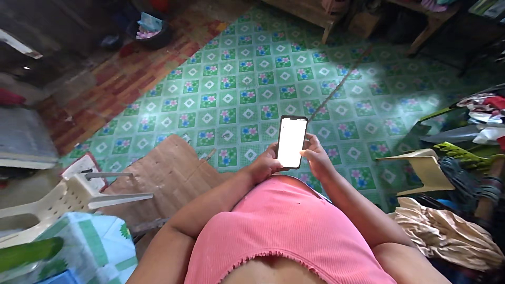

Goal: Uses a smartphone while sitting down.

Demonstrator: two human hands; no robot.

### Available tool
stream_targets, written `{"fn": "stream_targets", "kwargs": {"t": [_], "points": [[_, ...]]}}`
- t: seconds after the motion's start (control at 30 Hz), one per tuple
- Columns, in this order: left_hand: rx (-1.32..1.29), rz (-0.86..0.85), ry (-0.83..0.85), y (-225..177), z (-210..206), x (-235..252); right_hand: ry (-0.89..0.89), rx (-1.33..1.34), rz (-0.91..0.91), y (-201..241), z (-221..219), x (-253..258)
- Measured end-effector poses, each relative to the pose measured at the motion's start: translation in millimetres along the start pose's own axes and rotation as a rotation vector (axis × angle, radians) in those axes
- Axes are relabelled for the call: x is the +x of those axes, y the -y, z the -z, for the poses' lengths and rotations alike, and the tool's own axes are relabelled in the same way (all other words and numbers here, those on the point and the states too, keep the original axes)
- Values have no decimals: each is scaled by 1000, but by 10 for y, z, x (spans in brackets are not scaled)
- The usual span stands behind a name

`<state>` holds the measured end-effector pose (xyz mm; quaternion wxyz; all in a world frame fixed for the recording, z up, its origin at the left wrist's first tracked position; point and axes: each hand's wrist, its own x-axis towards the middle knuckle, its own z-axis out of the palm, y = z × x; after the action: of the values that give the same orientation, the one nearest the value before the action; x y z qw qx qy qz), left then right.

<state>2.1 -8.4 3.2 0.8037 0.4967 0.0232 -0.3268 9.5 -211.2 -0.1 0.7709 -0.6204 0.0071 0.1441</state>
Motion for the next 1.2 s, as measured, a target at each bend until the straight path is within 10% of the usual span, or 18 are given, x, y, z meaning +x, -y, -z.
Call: {"fn": "stream_targets", "kwargs": {"t": [1.2], "points": [[-66,-55,-16,66,36,-102,242,184,-95,-289,-127,-116]]}}
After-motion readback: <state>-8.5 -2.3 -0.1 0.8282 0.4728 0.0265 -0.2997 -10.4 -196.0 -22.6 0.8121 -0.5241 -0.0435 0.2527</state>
